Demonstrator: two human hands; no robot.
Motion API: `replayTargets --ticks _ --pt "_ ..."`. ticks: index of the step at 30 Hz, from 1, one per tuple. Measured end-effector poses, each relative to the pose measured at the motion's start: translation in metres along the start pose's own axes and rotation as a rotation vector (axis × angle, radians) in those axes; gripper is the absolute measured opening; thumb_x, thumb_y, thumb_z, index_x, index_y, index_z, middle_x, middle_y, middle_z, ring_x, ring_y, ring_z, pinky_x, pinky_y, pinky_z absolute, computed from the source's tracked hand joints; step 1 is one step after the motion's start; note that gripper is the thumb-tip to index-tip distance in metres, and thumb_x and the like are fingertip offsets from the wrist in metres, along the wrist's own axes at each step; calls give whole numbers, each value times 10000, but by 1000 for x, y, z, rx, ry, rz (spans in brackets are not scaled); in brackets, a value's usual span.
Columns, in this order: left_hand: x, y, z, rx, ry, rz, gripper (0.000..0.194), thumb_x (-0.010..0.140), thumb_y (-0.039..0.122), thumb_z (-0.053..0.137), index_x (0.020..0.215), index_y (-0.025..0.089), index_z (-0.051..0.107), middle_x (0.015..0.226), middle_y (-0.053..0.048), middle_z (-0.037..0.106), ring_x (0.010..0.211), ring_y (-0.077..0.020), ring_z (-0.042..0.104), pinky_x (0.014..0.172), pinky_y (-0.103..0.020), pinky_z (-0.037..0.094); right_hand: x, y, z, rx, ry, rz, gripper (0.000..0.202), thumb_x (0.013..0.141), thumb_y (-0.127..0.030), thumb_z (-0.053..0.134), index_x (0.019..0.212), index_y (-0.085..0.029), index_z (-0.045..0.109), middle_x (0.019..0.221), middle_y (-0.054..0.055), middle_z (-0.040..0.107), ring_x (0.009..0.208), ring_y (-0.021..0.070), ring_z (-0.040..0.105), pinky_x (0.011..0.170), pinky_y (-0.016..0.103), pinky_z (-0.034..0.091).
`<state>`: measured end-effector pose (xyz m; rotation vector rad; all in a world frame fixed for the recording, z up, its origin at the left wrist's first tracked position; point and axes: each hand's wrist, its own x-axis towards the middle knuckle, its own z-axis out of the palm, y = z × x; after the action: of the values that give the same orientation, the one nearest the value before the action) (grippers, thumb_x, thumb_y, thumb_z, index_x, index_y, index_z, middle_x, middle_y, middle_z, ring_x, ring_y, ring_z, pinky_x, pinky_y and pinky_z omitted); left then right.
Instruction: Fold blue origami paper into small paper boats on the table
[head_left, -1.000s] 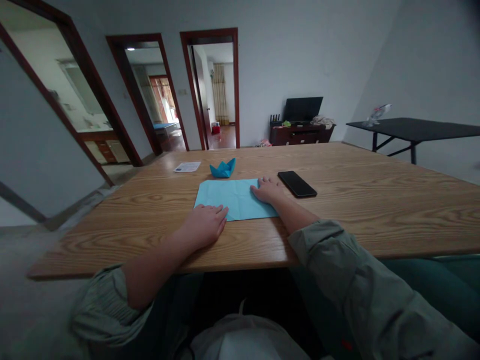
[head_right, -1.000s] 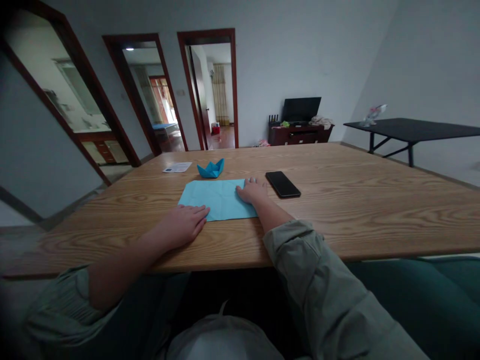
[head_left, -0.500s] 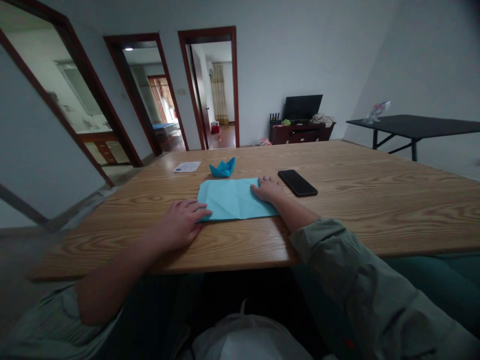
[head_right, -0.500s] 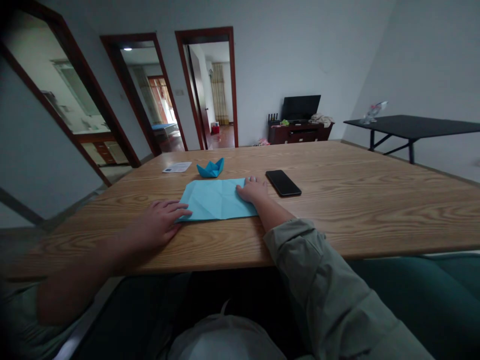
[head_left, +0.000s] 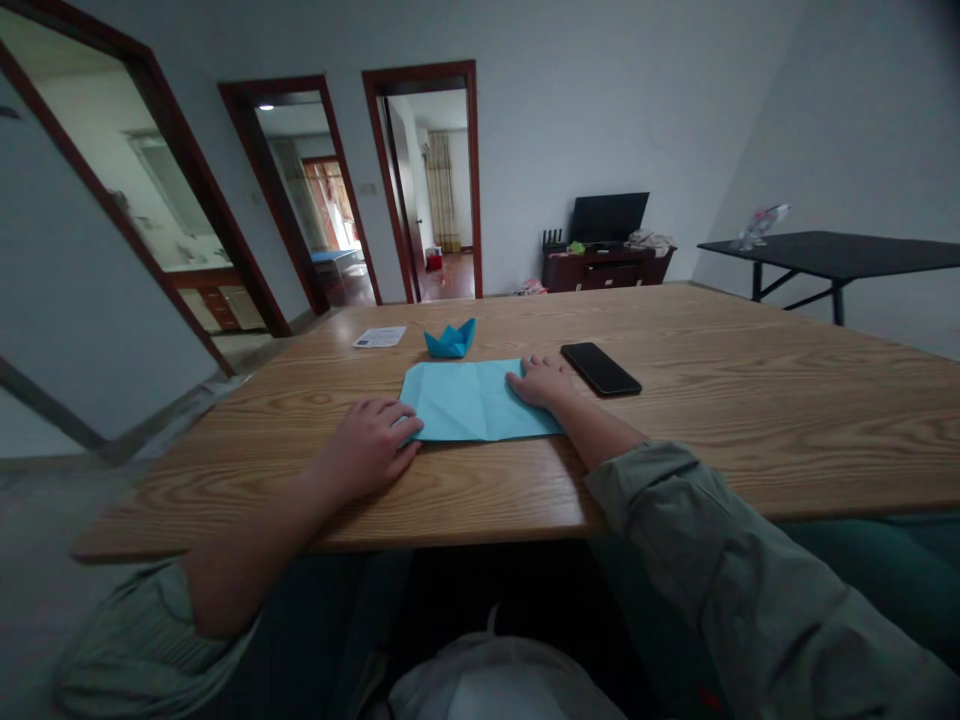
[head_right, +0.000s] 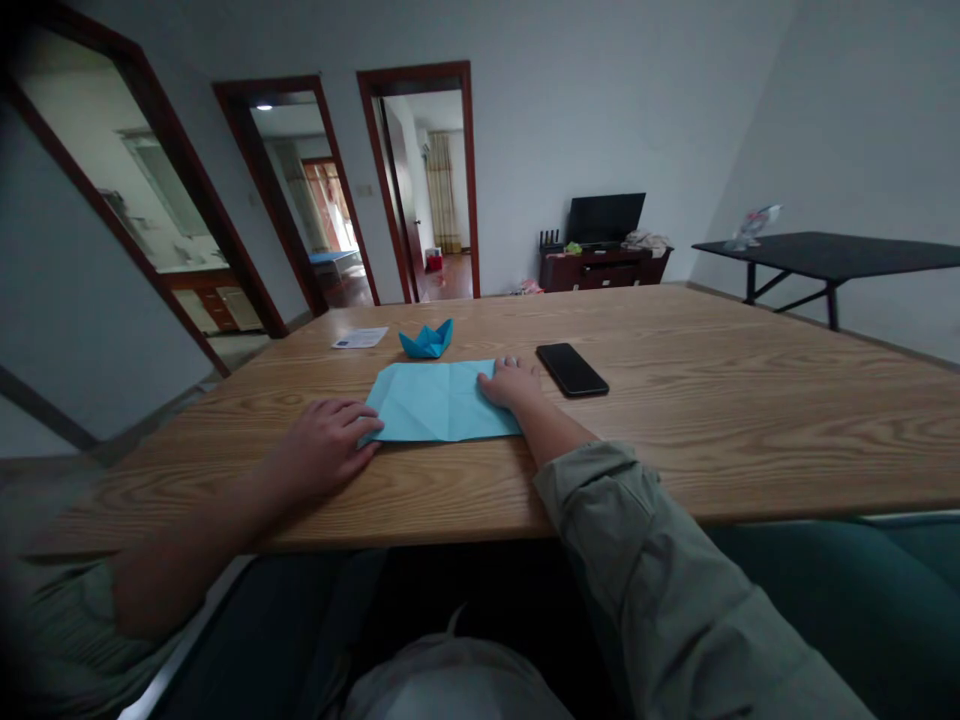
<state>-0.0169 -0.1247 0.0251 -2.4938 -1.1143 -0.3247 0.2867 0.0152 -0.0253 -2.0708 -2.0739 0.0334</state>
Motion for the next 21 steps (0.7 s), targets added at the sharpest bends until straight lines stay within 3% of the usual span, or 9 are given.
replayTargets --ticks 7,15,21 --pt "13 8 -6 -26 19 15 274 863 368 521 1064 227 643 1093 -80 630 1052 -261 525 910 -441 373 -1 0 0 -4 -7 6 725 867 -612 260 1415 -152 371 1483 147 328 1349 353 243 1054 588 161" --pt "14 -2 4 22 20 61 363 859 196 480 1205 233 584 1195 -86 614 1076 -258 543 916 -445 392 -1 -1 -2 4 -22 11 721 872 -607 269 1421 -150 363 1495 151 307 1365 344 225 1063 583 155" --pt "6 -13 11 -34 -67 30 303 839 136 462 1054 229 654 1083 -69 668 1065 -232 575 944 -418 406 0 1 1 1 -15 12 723 876 -613 265 1432 -159 347 1497 148 303 1369 346 214 1065 586 142"
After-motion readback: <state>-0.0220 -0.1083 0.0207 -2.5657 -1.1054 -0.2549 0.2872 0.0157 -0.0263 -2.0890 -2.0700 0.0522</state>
